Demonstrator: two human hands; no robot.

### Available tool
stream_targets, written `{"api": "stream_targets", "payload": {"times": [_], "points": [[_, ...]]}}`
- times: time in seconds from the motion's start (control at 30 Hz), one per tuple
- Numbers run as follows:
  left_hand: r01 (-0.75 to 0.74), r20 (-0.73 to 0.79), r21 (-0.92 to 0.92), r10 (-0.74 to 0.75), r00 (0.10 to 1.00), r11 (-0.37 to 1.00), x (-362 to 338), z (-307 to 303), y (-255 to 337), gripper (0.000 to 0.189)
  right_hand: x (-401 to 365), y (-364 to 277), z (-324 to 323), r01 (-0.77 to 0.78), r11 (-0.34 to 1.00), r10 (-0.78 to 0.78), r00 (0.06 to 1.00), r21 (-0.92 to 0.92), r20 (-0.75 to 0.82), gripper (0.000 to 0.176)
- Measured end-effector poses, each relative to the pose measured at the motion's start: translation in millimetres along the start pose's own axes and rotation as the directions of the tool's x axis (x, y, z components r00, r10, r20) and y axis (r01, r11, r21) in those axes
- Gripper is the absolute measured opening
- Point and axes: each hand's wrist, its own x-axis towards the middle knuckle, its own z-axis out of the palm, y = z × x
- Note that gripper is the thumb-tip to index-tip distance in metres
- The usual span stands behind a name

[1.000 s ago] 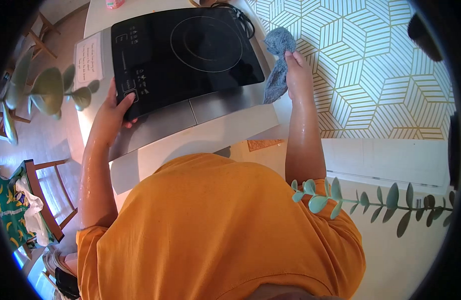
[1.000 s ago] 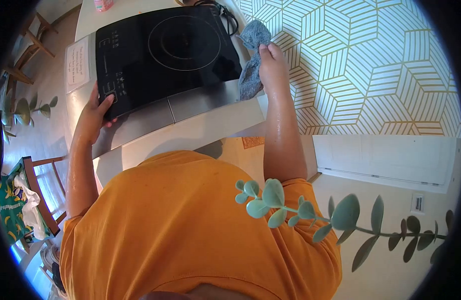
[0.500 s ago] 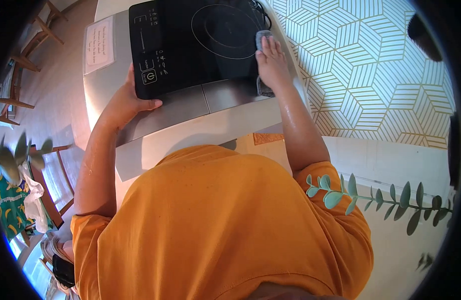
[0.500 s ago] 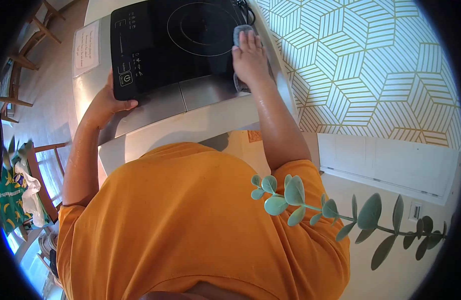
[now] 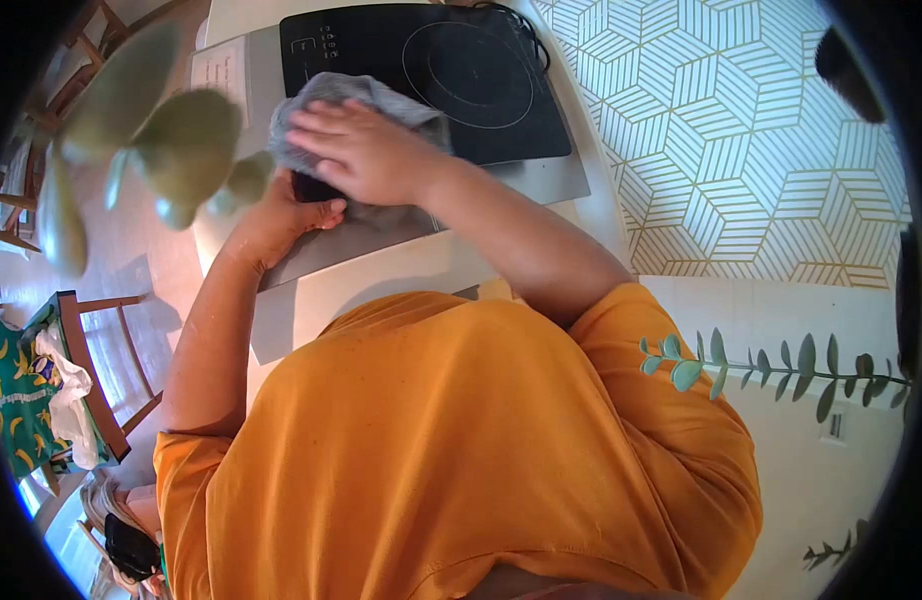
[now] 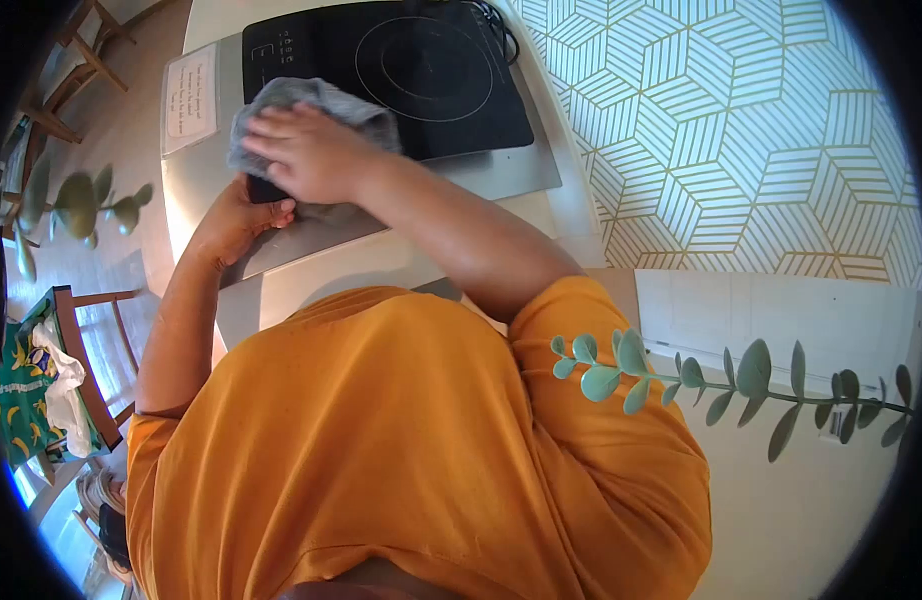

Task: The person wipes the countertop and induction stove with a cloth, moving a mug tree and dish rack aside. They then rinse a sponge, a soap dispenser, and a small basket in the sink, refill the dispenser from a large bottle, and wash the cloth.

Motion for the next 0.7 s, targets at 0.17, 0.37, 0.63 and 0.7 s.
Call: {"api": "stream_targets", "payload": {"times": [0.17, 0.37, 0.63, 0.7], "points": [[0.081, 0.044, -0.151, -0.075, 0.996, 0.985, -10, 6, 20, 0.108, -88, 81, -93, -0.393, 0.696, 0.498, 0.867, -0.601, 0.01, 0.052], [0.158, 0.091, -0.153, -0.145, 0.985, 0.975, -9, 5, 28, 0.106, -110, 110, -106, -0.559, 0.688, 0.547, 0.818, -0.462, -0.175, 0.049], [0.297, 0.12, -0.117, -0.283, 0.951, 0.948, -1, -1, 12, 0.051, -9, -23, -25, 0.038, 0.964, 0.04, 0.958, -0.265, 0.284, 0.044], [0.217, 0.097, -0.01, -0.215, 0.972, 0.976, -1, -1, 13, 0.03, 14, -3, -19, 0.171, 0.952, -0.093, 0.952, -0.252, 0.292, 0.043]]}}
